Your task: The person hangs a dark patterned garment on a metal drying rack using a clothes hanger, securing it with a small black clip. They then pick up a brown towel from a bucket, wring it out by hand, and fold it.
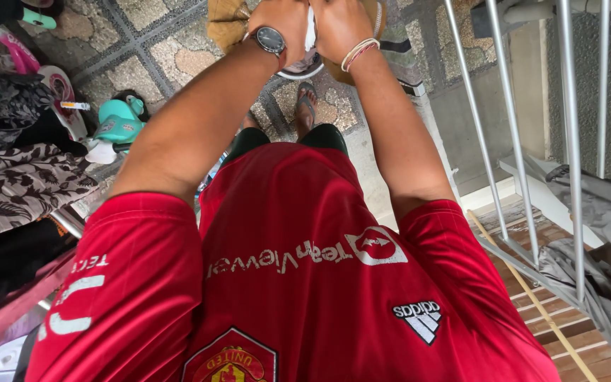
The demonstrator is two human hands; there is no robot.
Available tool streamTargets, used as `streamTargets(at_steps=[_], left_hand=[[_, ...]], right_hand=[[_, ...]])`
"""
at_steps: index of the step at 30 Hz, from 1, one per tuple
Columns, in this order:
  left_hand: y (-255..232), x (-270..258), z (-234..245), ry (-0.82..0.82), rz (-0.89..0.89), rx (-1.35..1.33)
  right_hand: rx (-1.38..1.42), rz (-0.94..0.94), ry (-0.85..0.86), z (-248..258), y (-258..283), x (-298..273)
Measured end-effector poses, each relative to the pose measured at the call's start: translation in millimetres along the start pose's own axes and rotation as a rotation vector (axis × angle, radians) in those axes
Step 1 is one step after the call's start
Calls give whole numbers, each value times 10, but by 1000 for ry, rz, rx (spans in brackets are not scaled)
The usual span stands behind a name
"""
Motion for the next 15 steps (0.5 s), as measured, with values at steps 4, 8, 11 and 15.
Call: streamTargets(at_steps=[4, 8, 11, 15], left_hand=[[-25, 114, -74, -53, 2, 12], [0, 125, -124, -93, 1, 25], [6, 151, -163, -131, -1, 38], [-11, 154, -200, -195, -13, 54]], right_hand=[[41, -63, 29, -97, -28, -41], [78, -106, 15, -124, -68, -24], [110, -152, 37, -57, -53, -1], [30, -275, 148, 130, 51, 0]])
Point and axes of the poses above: each hand's wrist, its own x-axis towards the middle knuckle, its own z-axis out of the back of the hand, y = z × x, the point moved 1 cm from there along x, towards the middle knuckle, and after that the axes turned 7 degrees about -y, right-handed, at the moved point
